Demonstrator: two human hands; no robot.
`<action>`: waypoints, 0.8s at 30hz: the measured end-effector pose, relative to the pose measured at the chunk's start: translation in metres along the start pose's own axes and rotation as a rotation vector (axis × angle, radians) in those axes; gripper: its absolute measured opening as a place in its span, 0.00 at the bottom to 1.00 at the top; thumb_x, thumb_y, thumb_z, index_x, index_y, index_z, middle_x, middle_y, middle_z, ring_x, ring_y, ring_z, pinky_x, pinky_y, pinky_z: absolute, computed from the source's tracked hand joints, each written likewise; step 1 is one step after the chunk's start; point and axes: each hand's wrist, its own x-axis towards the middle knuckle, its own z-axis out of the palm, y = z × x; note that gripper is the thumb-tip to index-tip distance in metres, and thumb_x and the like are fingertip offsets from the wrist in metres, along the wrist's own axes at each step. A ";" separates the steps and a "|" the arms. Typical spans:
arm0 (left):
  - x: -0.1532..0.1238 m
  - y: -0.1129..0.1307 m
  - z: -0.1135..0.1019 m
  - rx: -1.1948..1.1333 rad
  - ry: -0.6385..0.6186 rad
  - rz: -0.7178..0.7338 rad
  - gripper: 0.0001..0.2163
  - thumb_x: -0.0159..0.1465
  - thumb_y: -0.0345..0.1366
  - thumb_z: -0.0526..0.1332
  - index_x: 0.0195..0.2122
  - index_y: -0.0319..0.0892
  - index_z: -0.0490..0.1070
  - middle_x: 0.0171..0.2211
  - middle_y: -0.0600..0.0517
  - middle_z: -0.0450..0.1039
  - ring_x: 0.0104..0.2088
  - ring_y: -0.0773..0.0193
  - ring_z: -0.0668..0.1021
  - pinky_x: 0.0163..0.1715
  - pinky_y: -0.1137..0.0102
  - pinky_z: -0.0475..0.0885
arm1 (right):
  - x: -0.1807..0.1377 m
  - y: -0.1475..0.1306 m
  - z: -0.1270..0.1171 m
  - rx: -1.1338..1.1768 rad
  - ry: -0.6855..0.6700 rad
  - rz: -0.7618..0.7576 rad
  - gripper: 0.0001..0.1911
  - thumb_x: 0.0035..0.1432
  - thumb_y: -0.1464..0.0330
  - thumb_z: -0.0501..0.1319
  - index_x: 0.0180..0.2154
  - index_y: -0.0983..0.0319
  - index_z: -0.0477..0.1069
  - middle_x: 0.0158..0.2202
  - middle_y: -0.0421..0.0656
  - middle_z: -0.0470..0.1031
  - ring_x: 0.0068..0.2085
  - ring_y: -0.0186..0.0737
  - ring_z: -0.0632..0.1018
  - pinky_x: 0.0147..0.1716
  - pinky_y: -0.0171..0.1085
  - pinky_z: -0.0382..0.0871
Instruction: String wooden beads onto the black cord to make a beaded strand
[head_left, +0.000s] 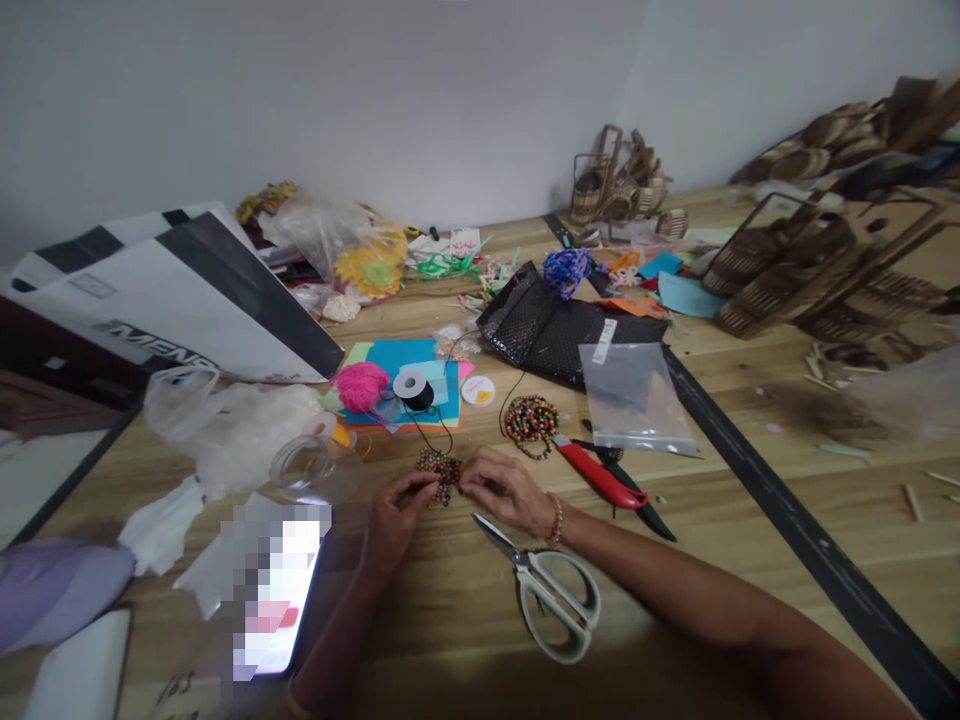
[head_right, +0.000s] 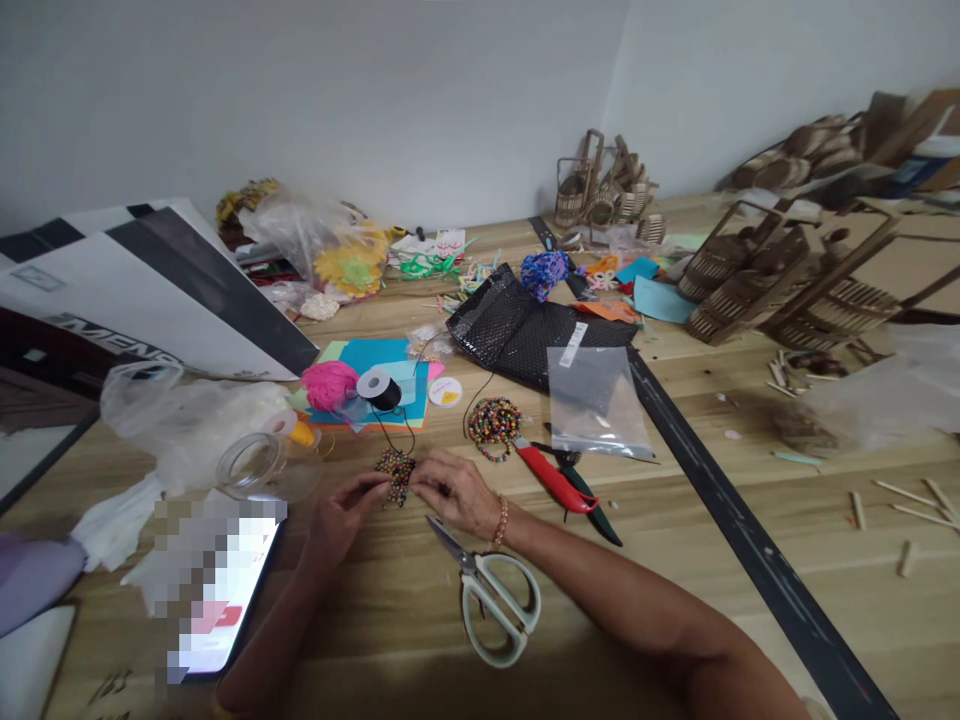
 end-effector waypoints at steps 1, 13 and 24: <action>0.001 0.000 -0.001 0.041 0.019 0.022 0.07 0.54 0.38 0.63 0.30 0.41 0.77 0.30 0.49 0.79 0.33 0.60 0.78 0.37 0.67 0.72 | 0.000 0.000 0.000 -0.004 0.007 0.003 0.07 0.63 0.69 0.56 0.33 0.63 0.69 0.33 0.46 0.72 0.35 0.37 0.74 0.36 0.35 0.69; 0.003 -0.010 -0.003 0.457 -0.051 0.336 0.05 0.58 0.32 0.61 0.29 0.44 0.77 0.29 0.50 0.75 0.34 0.59 0.75 0.37 0.65 0.69 | -0.001 0.005 0.003 0.004 0.007 0.034 0.07 0.63 0.68 0.56 0.32 0.62 0.70 0.30 0.44 0.72 0.32 0.37 0.73 0.32 0.34 0.67; 0.004 -0.015 0.005 0.592 -0.064 0.354 0.04 0.58 0.31 0.62 0.30 0.43 0.77 0.30 0.49 0.75 0.33 0.57 0.75 0.36 0.64 0.68 | 0.002 0.002 0.001 0.019 0.022 0.060 0.09 0.63 0.67 0.56 0.31 0.64 0.70 0.28 0.43 0.71 0.30 0.36 0.71 0.30 0.33 0.66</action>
